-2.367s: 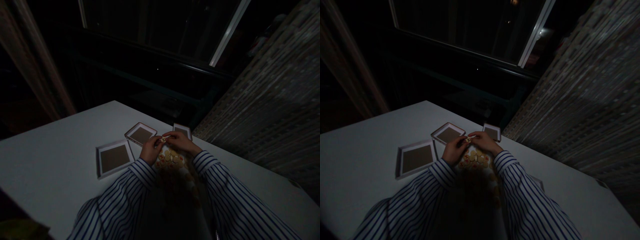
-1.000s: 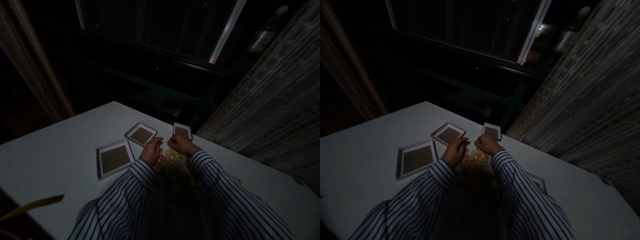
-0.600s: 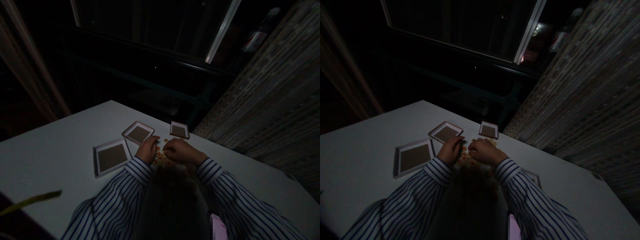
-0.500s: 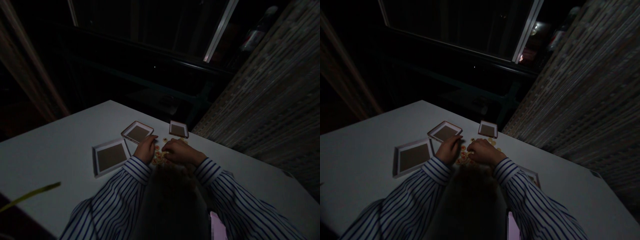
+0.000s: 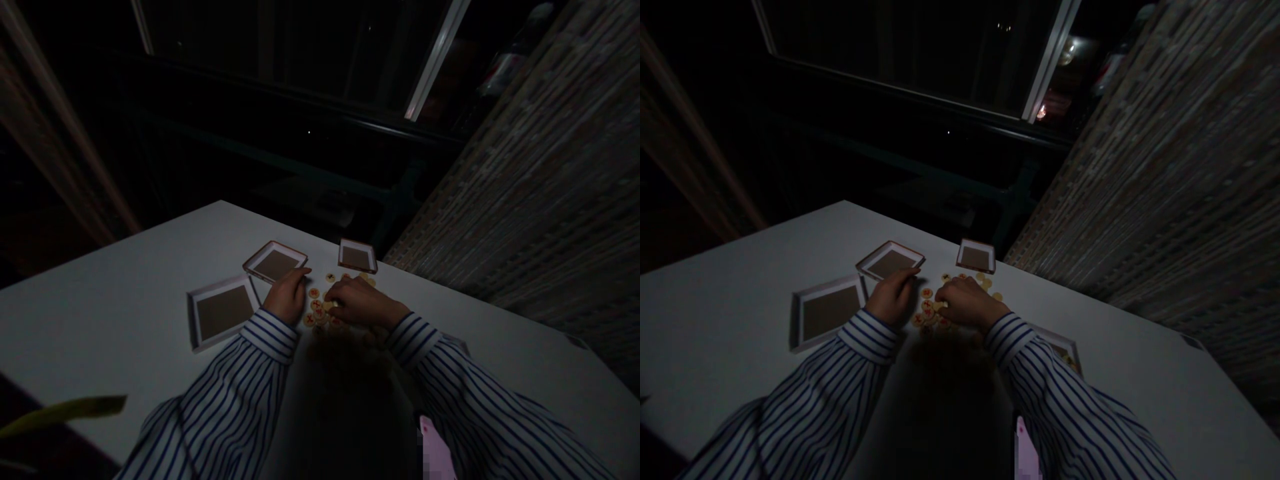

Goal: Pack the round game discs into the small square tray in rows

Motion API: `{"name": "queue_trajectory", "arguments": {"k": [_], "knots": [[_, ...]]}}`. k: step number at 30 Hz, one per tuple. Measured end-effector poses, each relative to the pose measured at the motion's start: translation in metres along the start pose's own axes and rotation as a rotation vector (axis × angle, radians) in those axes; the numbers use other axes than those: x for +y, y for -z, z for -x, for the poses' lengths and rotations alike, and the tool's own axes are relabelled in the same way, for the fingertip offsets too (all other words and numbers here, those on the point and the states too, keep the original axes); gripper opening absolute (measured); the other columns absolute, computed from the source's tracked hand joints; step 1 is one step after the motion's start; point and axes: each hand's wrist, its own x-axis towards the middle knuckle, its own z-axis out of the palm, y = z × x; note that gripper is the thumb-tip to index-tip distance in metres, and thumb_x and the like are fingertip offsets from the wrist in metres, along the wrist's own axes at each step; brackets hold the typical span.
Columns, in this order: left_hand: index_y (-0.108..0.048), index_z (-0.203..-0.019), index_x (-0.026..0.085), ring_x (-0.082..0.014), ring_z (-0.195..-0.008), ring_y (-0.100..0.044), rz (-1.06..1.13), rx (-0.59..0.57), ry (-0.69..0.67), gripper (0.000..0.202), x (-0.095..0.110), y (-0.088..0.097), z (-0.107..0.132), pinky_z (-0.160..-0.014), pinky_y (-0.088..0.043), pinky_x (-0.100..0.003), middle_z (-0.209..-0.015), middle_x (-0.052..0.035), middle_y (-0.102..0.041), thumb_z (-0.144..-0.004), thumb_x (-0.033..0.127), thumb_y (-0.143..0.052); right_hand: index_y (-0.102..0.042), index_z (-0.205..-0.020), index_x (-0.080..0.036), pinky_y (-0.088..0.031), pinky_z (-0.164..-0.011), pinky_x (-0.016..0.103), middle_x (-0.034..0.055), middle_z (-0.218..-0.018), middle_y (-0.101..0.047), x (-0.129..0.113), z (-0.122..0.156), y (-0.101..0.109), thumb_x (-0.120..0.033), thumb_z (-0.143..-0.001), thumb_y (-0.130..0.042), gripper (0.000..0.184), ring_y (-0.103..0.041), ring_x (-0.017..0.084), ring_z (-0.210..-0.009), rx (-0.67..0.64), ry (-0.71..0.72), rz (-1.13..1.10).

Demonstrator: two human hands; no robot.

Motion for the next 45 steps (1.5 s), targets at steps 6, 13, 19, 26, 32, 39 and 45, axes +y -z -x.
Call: {"name": "queue_trajectory", "arguments": {"k": [6, 13, 19, 26, 32, 39, 45], "knots": [[-0.058, -0.106, 0.014, -0.0192, -0.096, -0.061, -0.004, -0.022, -0.02, 0.032, -0.001, 0.0, 0.0, -0.086, -0.049, -0.034, -0.102, -0.0108, -0.066, -0.083, 0.015, -0.037, -0.066, -0.098, -0.022, -0.035, -0.078, 0.032, 0.0082, -0.096, -0.067, -0.001, -0.002, -0.002, -0.029, -0.077, -0.056, 0.025, -0.057, 0.024, -0.094, 0.024, -0.013, -0.005], [-0.06, -0.105, 0.015, -0.0192, -0.095, -0.062, 0.008, -0.02, 0.011, 0.032, 0.002, 0.002, 0.0, -0.086, -0.049, -0.035, -0.102, -0.0095, -0.066, -0.082, 0.014, -0.038, -0.067, -0.099, -0.02, -0.04, -0.077, 0.029, 0.0061, -0.093, -0.068, 0.006, -0.001, -0.006, -0.028, -0.078, -0.055, 0.025, -0.06, 0.019, -0.086, 0.122, -0.063, -0.309], [-0.062, -0.101, 0.018, -0.0173, -0.088, -0.063, 0.121, -0.021, 0.029, 0.026, 0.004, 0.0, 0.0, -0.081, -0.051, -0.032, -0.095, -0.0064, -0.068, -0.081, 0.019, -0.044, -0.065, -0.095, -0.014, -0.046, -0.065, 0.026, 0.0045, -0.082, -0.068, 0.019, -0.004, -0.012, -0.035, -0.075, -0.059, 0.029, -0.06, 0.015, -0.072, 0.208, -0.193, -0.934], [-0.062, -0.099, 0.018, -0.0149, -0.081, -0.063, 0.242, -0.065, -0.043, 0.025, 0.012, 0.0, 0.001, -0.077, -0.052, -0.029, -0.093, -0.006, -0.067, -0.075, 0.021, -0.057, -0.067, -0.089, -0.014, -0.046, -0.072, 0.028, 0.005, -0.084, -0.068, 0.016, -0.003, -0.004, -0.04, -0.072, -0.063, 0.031, -0.061, 0.015, -0.078, 0.236, -0.226, -1.161], [-0.062, -0.101, 0.018, -0.0159, -0.085, -0.063, 0.228, -0.067, -0.073, 0.026, 0.016, 0.003, 0.001, -0.08, -0.051, -0.029, -0.096, -0.0064, -0.067, -0.075, 0.021, -0.06, -0.068, -0.089, -0.014, -0.046, -0.075, 0.029, 0.0051, -0.086, -0.068, 0.009, -0.009, -0.005, -0.037, -0.073, -0.063, 0.028, -0.061, 0.015, -0.08, 0.255, -0.207, -1.23], [-0.062, -0.099, 0.017, -0.0172, -0.088, -0.063, 0.163, -0.041, -0.097, 0.023, 0.017, 0.008, 0.0, -0.08, -0.051, -0.03, -0.096, -0.007, -0.067, -0.078, 0.025, -0.059, -0.068, -0.085, -0.014, -0.046, -0.067, 0.026, 0.0035, -0.079, -0.067, 0.002, -0.015, -0.006, -0.037, -0.073, -0.063, 0.027, -0.059, 0.013, -0.071, 0.276, -0.247, -1.271], [-0.063, -0.099, 0.016, -0.0173, -0.088, -0.062, 0.091, -0.075, -0.11, 0.024, 0.011, 0.01, -0.001, -0.081, -0.049, -0.03, -0.094, -0.0073, -0.067, -0.081, 0.029, -0.054, -0.066, -0.085, -0.015, -0.047, -0.066, 0.025, 0.0022, -0.076, -0.067, 0.001, -0.019, -0.008, -0.034, -0.071, -0.064, 0.024, -0.059, 0.013, -0.07, 0.282, -0.225, -1.299]]}}
